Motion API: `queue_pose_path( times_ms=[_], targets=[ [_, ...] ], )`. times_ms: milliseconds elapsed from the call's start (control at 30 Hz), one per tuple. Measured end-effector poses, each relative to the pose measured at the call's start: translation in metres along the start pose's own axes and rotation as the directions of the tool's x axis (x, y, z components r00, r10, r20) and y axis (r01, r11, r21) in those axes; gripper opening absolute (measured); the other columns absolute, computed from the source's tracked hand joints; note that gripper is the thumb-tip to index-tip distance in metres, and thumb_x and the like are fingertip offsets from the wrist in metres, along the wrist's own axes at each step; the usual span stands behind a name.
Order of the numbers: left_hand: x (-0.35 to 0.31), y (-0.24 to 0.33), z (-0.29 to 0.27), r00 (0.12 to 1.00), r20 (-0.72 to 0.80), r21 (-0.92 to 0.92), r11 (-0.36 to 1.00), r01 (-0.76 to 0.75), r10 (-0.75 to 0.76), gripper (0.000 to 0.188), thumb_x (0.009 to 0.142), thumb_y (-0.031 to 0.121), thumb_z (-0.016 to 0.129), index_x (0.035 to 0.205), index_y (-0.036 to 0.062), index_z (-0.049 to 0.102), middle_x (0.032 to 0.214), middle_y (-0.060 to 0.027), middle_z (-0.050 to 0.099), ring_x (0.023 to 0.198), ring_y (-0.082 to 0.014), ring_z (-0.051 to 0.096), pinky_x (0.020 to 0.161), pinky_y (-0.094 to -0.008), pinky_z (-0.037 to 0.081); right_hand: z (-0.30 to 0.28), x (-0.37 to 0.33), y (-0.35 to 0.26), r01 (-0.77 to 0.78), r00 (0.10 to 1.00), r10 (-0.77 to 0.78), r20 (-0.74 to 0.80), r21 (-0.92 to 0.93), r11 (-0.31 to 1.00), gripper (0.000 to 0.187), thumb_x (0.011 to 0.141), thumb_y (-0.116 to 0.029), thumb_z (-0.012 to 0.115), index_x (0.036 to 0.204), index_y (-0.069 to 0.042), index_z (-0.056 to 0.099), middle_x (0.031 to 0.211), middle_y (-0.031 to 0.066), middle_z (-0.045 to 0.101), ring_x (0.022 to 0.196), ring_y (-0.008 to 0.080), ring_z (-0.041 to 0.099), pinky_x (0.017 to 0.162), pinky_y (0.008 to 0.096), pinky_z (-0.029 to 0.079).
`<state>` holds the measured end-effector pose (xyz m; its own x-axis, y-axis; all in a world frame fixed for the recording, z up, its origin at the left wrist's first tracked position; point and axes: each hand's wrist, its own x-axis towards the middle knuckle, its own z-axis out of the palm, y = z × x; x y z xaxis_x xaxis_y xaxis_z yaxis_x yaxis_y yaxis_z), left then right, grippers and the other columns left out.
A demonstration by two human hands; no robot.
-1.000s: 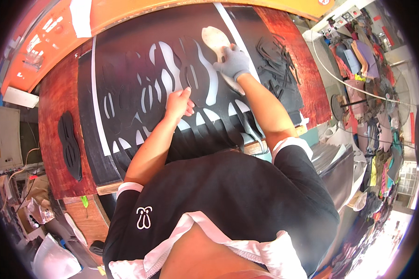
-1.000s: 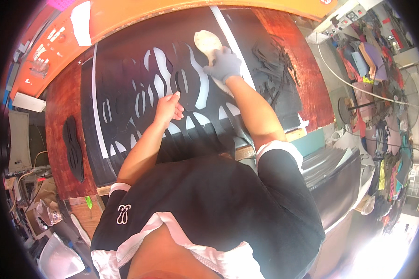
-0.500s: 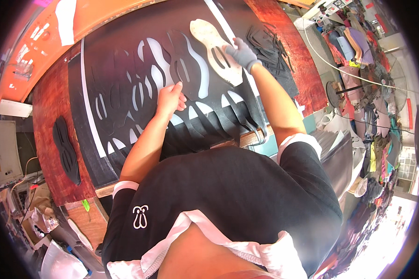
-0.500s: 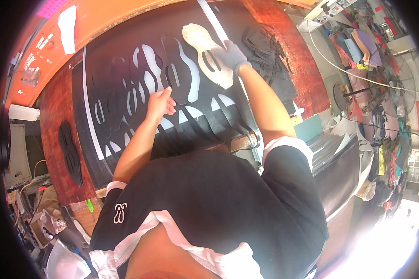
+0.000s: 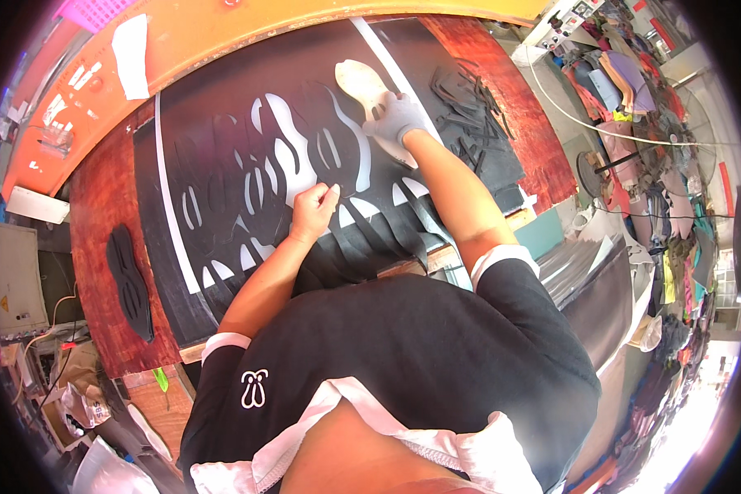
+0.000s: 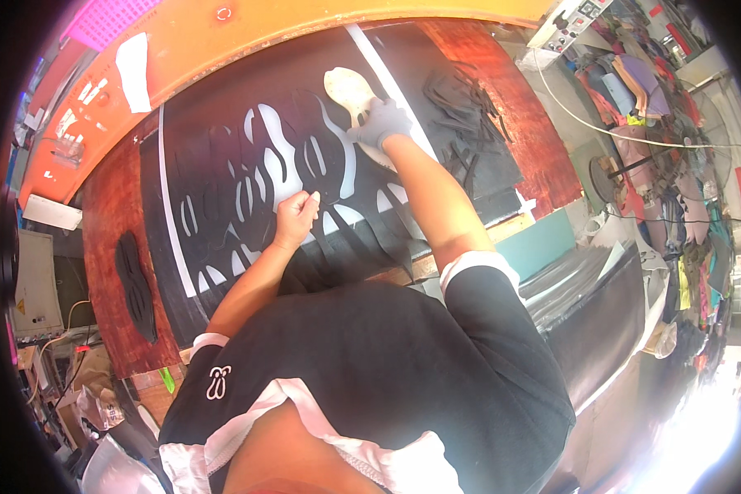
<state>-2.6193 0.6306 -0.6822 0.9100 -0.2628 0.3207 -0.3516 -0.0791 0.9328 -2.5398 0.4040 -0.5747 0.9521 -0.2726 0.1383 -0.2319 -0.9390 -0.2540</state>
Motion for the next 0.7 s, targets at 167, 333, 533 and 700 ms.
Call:
queue_pose_path(
  times_ms=[167, 333, 533, 700],
  targets=[
    [0.001, 0.002, -0.002, 1.0, -0.006, -0.036, 0.999, 0.002, -0.002, 0.037, 0.089, 0.018, 0.062, 0.059, 0.0018, 0.048, 0.049, -0.0024, 0.051, 0.046, -0.0077, 0.045, 0.045, -0.0276, 0.037, -0.004, -0.004, -0.007, -0.051, 0.999, 0.051, 0.017, 0.0, 0.999, 0.077, 0.061, -0.052, 0.074, 0.122, -0.01, 0.055, 0.125, 0.0148, 0.05, 0.115, 0.0305, 0.053, 0.092, 0.0397, 0.047],
    [0.001, 0.002, -0.001, 0.999, -0.026, -0.059, 0.998, -0.023, 0.022, 0.038, 0.089, 0.017, 0.062, 0.058, 0.0017, 0.046, 0.049, -0.0026, 0.049, 0.045, -0.0073, 0.043, 0.044, -0.0277, 0.035, -0.006, -0.008, -0.01, -0.062, 0.998, 0.063, 0.021, -0.02, 0.998, 0.075, 0.061, -0.051, 0.074, 0.121, -0.01, 0.056, 0.124, 0.0153, 0.051, 0.113, 0.0302, 0.054, 0.091, 0.0381, 0.048],
    [0.001, -0.002, 0.0, 0.999, -0.019, -0.072, 0.997, -0.029, 0.027, 0.037, 0.089, 0.016, 0.062, 0.058, 0.0015, 0.046, 0.05, -0.0029, 0.049, 0.047, -0.0066, 0.042, 0.044, -0.0281, 0.034, -0.008, -0.011, -0.01, -0.055, 0.997, 0.056, 0.044, -0.023, 0.998, 0.077, 0.061, -0.051, 0.074, 0.123, -0.01, 0.054, 0.125, 0.0163, 0.05, 0.113, 0.0317, 0.053, 0.091, 0.0375, 0.047],
    [0.0, 0.007, -0.003, 1.0, 0.022, -0.132, 0.991, 0.019, -0.016, 0.037, 0.089, 0.017, 0.061, 0.06, 0.0012, 0.046, 0.05, -0.0019, 0.046, 0.047, -0.0075, 0.039, 0.045, -0.0285, 0.033, 0.003, -0.01, 0.009, 0.073, 0.997, -0.073, -0.009, 0.066, 0.995, 0.082, 0.065, -0.052, 0.07, 0.128, -0.004, 0.048, 0.131, 0.0233, 0.044, 0.12, 0.0366, 0.047, 0.098, 0.0389, 0.041]
  ],
)
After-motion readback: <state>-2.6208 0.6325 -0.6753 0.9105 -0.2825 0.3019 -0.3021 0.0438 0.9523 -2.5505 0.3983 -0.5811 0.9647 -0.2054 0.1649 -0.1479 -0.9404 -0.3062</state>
